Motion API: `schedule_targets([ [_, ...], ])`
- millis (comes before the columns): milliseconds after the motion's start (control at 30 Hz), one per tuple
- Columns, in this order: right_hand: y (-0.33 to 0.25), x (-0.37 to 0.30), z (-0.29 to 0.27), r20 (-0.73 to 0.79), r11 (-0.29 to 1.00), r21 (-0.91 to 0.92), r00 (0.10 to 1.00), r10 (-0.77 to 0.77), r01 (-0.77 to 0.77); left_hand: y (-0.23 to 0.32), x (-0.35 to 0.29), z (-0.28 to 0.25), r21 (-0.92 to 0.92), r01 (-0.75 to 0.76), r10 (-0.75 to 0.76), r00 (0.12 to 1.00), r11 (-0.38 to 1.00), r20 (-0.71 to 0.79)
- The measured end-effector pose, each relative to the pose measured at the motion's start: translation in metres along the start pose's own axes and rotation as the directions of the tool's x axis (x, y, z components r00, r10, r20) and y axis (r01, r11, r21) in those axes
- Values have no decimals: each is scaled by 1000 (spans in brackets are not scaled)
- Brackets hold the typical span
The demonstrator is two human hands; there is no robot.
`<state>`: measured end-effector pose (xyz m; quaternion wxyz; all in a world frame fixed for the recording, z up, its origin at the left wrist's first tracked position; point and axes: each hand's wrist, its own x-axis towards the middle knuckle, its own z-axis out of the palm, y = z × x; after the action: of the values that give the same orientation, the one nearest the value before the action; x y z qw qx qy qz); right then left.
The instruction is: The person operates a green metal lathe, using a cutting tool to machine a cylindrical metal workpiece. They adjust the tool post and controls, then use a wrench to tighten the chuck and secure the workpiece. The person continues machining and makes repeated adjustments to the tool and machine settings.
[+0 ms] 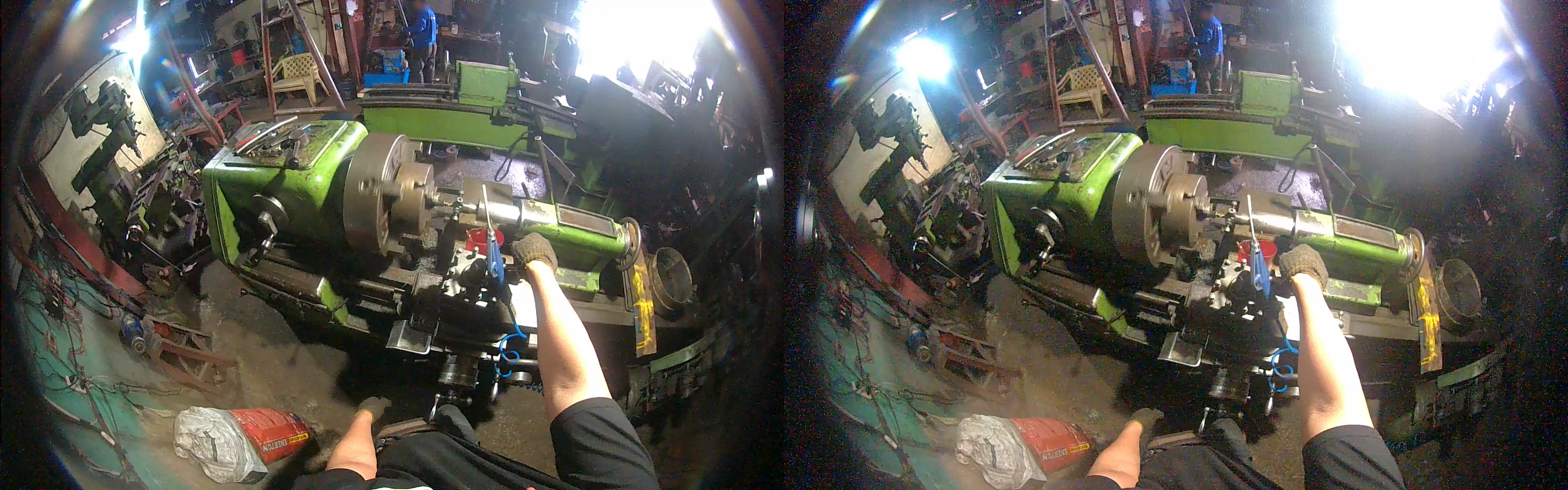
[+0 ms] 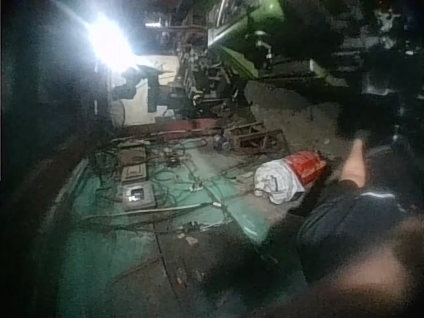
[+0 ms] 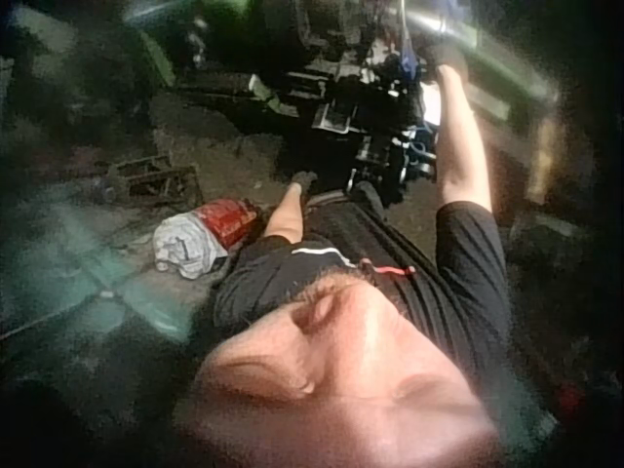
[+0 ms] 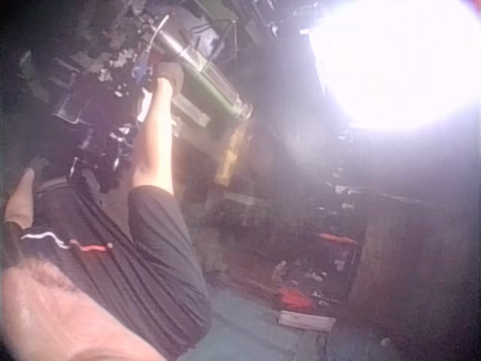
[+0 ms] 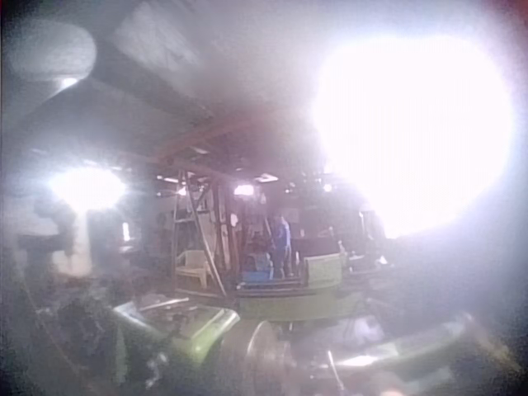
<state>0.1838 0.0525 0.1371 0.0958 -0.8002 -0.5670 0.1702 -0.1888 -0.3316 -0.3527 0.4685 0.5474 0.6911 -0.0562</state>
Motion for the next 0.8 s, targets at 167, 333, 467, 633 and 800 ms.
schedule_targets([
  [167,2,12,2,-48,1000,16,999,16,-16,27,1,-24,-45,116,-115,993,992,25],
  [333,-1,7,1,-51,1000,7,998,24,-24,27,-3,-25,-110,130,-127,991,985,33],
  [467,-7,-2,-6,-49,1000,10,999,19,-19,1,14,-10,-107,76,-76,997,991,10],
  [633,-2,0,-5,-55,1000,13,998,3,-2,2,17,-10,-92,62,-60,998,994,28],
  [800,-5,-3,-6,-46,1000,16,999,-9,10,8,9,-13,-122,143,-144,990,982,-3],
])
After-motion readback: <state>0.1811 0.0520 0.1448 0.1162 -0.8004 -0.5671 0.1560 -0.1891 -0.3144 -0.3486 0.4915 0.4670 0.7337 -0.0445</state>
